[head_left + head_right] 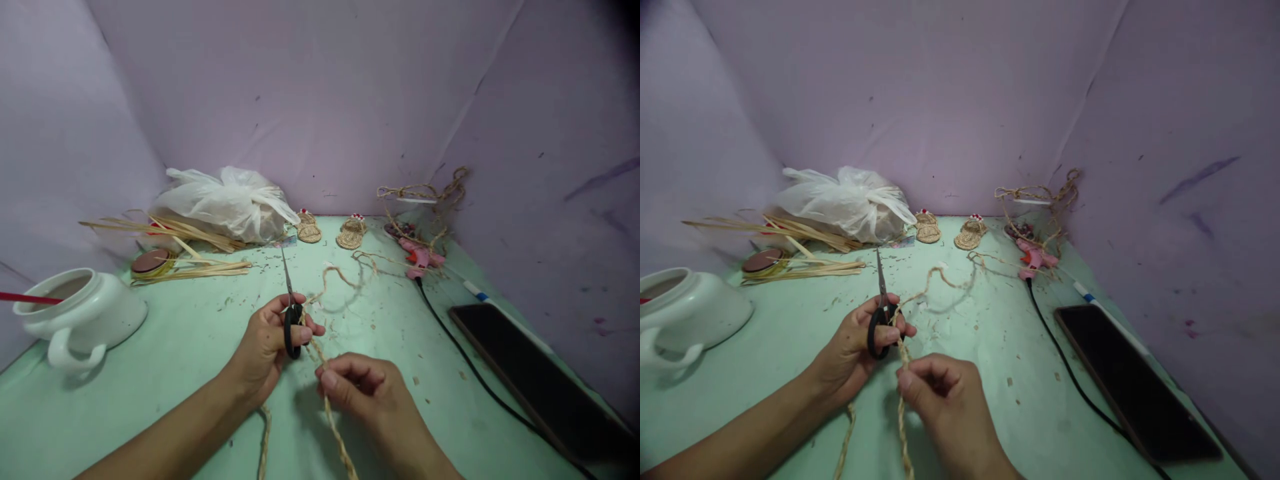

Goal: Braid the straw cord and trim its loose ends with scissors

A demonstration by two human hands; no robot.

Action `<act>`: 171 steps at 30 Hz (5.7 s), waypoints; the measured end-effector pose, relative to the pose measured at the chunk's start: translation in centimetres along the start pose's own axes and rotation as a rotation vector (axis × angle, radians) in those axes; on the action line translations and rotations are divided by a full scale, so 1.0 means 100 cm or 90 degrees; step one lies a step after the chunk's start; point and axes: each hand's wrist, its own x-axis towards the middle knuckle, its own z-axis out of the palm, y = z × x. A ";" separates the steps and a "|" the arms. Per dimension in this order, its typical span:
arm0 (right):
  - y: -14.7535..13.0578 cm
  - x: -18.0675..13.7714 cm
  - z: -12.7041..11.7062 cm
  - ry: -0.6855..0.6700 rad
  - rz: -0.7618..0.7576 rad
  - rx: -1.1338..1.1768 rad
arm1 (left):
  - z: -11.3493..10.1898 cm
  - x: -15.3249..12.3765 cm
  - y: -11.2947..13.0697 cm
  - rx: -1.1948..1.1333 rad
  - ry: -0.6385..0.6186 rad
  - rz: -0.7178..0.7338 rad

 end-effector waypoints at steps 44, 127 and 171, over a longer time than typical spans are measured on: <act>-0.019 0.005 -0.007 0.150 -0.081 -0.062 | -0.014 -0.018 0.023 0.915 -0.277 0.249; -0.005 -0.002 -0.005 0.143 -0.277 -0.328 | -0.021 -0.016 0.007 1.144 -0.282 0.294; -0.012 0.008 -0.005 0.237 -0.087 -0.001 | 0.005 -0.037 -0.015 0.789 -0.022 0.195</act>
